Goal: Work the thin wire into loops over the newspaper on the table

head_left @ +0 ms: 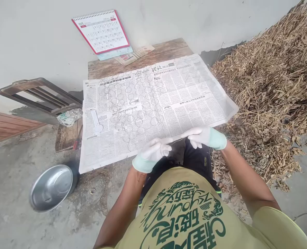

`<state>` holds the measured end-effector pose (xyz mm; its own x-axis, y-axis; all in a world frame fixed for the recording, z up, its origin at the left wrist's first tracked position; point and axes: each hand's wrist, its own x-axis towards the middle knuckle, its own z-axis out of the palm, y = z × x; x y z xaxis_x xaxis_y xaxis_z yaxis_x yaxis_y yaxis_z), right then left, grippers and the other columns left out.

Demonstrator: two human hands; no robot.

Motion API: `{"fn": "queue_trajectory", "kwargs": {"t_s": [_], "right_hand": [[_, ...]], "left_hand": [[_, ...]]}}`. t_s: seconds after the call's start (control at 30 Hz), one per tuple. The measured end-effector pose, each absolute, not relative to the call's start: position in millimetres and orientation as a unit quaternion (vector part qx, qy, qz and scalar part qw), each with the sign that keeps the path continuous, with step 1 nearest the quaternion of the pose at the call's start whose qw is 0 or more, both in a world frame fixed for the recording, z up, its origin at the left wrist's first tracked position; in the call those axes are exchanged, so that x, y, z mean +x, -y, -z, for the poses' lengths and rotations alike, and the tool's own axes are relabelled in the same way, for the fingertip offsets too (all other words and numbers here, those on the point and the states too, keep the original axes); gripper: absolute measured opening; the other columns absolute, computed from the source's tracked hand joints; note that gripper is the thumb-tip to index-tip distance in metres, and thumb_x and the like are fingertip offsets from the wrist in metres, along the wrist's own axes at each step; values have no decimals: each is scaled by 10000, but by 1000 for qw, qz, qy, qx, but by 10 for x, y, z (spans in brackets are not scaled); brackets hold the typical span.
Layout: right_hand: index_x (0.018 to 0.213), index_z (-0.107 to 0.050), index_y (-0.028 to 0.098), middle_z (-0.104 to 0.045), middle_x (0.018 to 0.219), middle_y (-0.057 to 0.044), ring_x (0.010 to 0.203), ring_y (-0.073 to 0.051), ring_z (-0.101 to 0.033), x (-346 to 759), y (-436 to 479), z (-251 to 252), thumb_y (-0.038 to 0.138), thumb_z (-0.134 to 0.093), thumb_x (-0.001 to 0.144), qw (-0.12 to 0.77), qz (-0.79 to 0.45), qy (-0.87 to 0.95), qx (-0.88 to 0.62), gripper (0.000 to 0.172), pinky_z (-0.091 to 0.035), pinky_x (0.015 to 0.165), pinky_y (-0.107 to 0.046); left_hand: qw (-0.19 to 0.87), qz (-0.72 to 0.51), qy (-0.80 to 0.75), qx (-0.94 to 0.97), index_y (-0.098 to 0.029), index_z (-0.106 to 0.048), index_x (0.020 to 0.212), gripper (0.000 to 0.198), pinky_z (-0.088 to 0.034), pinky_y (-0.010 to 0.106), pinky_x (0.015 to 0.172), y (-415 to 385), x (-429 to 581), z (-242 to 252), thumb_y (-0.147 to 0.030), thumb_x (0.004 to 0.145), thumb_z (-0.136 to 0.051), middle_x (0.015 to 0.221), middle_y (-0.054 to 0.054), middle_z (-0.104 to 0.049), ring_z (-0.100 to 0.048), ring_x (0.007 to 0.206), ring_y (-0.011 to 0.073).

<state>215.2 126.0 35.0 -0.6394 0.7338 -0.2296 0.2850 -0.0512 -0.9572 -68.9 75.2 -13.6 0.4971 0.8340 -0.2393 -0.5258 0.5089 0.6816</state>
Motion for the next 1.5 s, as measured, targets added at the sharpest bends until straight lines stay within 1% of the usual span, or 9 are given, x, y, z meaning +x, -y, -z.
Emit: {"fn": "queue_trajectory", "kwargs": {"t_s": [0.07, 0.13, 0.27, 0.37, 0.6, 0.77, 0.97, 1.23, 1.5], "right_hand": [[1206, -807, 194, -705, 625, 25, 487, -91, -561, 2126, -1233, -386, 271, -593, 978, 198, -608, 656, -402, 322, -473, 530, -225], [1158, -818, 193, -699, 616, 25, 501, -96, -576, 2099, -1210, -410, 269, -590, 974, 211, -602, 650, -413, 303, -484, 543, -230], [1091, -820, 183, -699, 623, 26, 516, -102, -599, 2064, -1192, -404, 250, -598, 939, 214, -598, 644, -427, 277, -502, 553, -236], [1098, -812, 177, -698, 625, 34, 525, -105, -607, 2054, -1192, -397, 232, -615, 903, 192, -599, 646, -432, 282, -503, 555, -236], [1101, -816, 229, -772, 765, 29, 703, -127, -710, 2023, -1181, -478, 193, -647, 881, 109, -503, 732, -446, 279, -520, 690, -244], [1045, -817, 226, -815, 916, 12, 811, -147, -744, 1984, -1205, -463, 157, -656, 869, 105, -454, 758, -457, 249, -549, 775, -262], [959, -827, 241, -828, 1017, 24, 957, -173, -764, 1962, -1214, -431, 149, -624, 901, 121, -426, 801, -402, 231, -556, 894, -292], [926, -816, 215, -814, 979, 6, 889, -158, -734, 1971, -1268, -443, 146, -560, 941, 124, -400, 857, -300, 266, -525, 834, -283], [833, -746, 198, -717, 828, 24, 692, -121, -554, 1922, -1392, -610, 85, -485, 943, 15, -367, 904, -217, 305, -402, 701, -269]], "left_hand": [[855, -350, -276, 267, -177, -684, 761, 327, -568, 288, 655, -751, -719, 145, -437, 838, -866, 1162, 133, -782, -759, 837, 205], [869, -294, -272, 290, -170, -709, 829, 364, -576, 313, 614, -749, -749, 161, -519, 889, -796, 1079, 164, -800, -773, 773, 234], [847, -328, -248, 338, -158, -664, 766, 420, -543, 293, 511, -741, -770, 120, -535, 940, -725, 763, 112, -771, -719, 560, 202], [837, -357, -229, 347, -159, -629, 741, 399, -518, 258, 480, -747, -776, 35, -483, 947, -734, 665, 64, -719, -690, 511, 173], [812, -365, -271, 366, -142, -673, 868, 317, -597, 240, 536, -783, -867, 99, -404, 871, -850, 751, 32, -757, -725, 552, 151], [770, -393, -351, 360, -136, -693, 806, 385, -617, 257, 512, -771, -844, 189, -448, 777, -917, 693, 34, -760, -711, 508, 156], [736, -415, -402, 353, -127, -702, 796, 393, -622, 271, 535, -725, -817, 155, -457, 772, -914, 676, 46, -756, -705, 508, 158], [724, -404, -425, 363, -109, -705, 794, 421, -606, 269, 544, -717, -794, 114, -477, 775, -908, 691, 70, -756, -693, 517, 151], [739, -352, -420, 391, -127, -695, 784, 430, -585, 265, 525, -743, -831, 189, -510, 786, -890, 646, 55, -734, -686, 503, 153]]}}
